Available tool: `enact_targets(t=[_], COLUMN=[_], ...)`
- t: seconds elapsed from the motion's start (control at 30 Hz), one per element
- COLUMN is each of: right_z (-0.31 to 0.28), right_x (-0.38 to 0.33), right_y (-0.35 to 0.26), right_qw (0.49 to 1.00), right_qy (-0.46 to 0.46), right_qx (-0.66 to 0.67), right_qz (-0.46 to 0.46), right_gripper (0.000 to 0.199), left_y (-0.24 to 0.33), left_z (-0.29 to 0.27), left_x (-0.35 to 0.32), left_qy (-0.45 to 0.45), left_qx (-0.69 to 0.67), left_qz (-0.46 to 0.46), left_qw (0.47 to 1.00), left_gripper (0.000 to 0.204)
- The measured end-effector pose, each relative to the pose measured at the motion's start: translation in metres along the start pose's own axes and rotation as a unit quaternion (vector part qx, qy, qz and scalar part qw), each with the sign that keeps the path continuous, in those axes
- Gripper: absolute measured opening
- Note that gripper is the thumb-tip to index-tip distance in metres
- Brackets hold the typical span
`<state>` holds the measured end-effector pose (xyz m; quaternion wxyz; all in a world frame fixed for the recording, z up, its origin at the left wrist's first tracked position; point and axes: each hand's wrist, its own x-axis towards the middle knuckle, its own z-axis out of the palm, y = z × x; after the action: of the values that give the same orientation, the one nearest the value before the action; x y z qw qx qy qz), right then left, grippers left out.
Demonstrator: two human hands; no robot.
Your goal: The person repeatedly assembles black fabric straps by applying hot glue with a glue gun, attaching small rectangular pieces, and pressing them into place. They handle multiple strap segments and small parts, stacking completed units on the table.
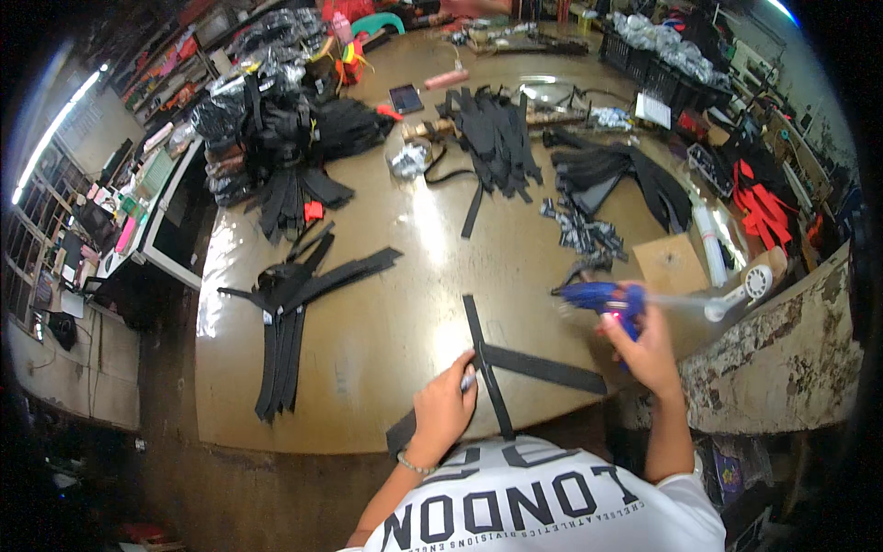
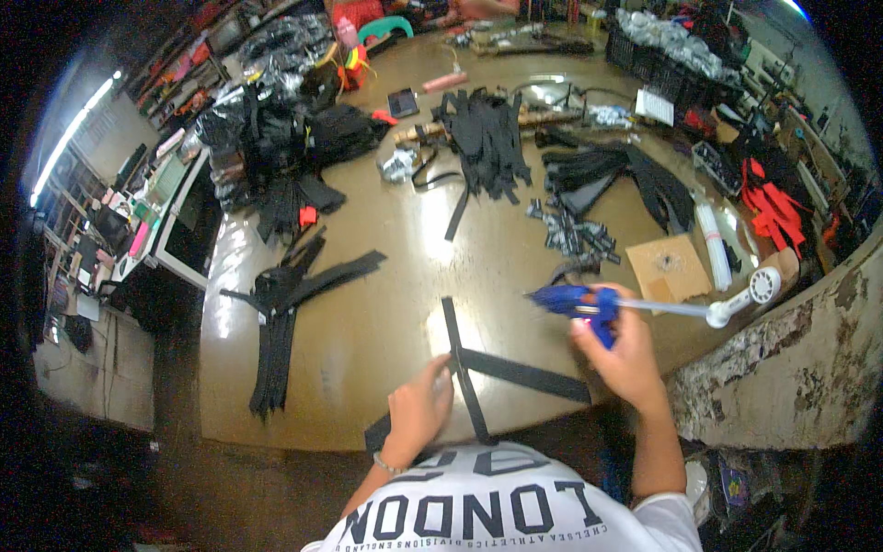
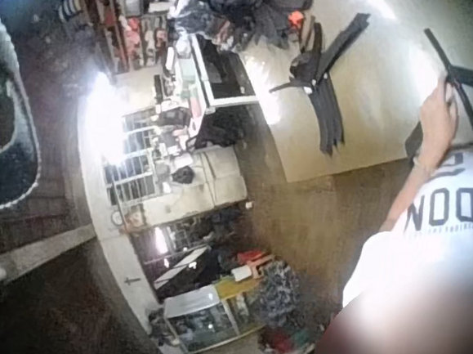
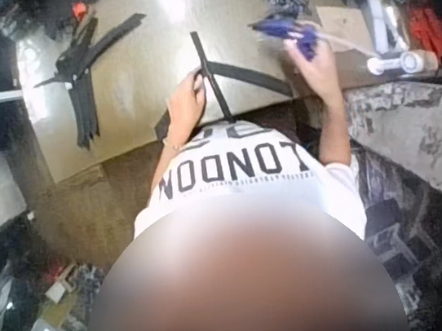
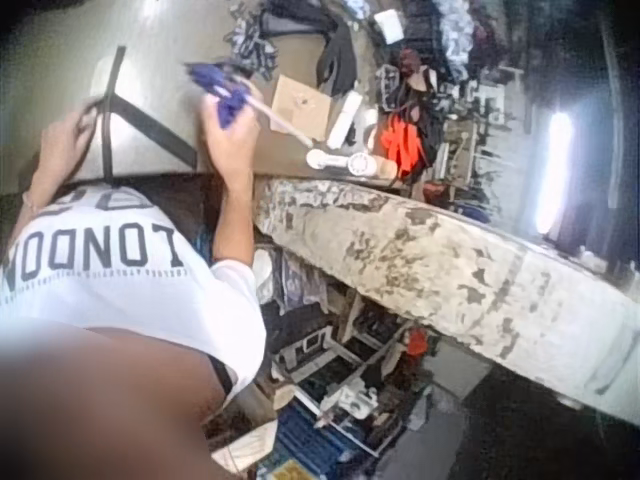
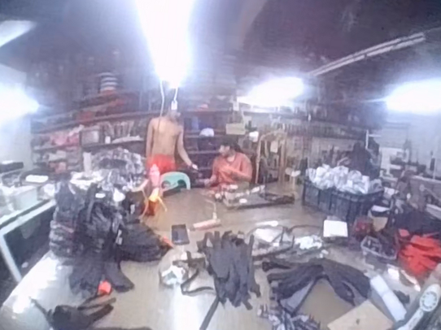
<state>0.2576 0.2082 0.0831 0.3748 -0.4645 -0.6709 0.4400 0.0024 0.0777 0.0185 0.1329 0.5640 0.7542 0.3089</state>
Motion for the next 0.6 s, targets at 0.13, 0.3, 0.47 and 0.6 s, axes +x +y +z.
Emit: enact_targets(t=[0.13, 0.3, 0.47, 0.6], right_z=[0.037, 0.061, 0.067, 0.071], right_x=[0.011, 0.029, 0.036, 0.041], right_y=[-0.003, 0.002, 0.002, 0.0], right_qw=[0.988, 0.967, 0.957, 0.951], right_qy=[-0.135, -0.199, -0.234, -0.238], right_qx=[-0.048, -0.112, -0.142, -0.174], right_qz=[-0.056, -0.114, -0.098, -0.098], right_gripper=[0.053, 0.052, 0.052, 0.052], left_y=[-0.005, -0.007, -0.007, -0.007], left_z=[0.006, 0.008, 0.009, 0.01], left_x=[-0.002, -0.004, -0.002, -0.002], left_qy=[0.029, 0.009, 0.027, 0.038], left_qx=[-0.002, 0.024, 0.025, 0.022], left_qz=[-0.008, -0.009, 0.003, 0.015], left_qw=[1.0, 1.0, 0.999, 0.999], left_gripper=[0.026, 0.035, 0.034, 0.033])
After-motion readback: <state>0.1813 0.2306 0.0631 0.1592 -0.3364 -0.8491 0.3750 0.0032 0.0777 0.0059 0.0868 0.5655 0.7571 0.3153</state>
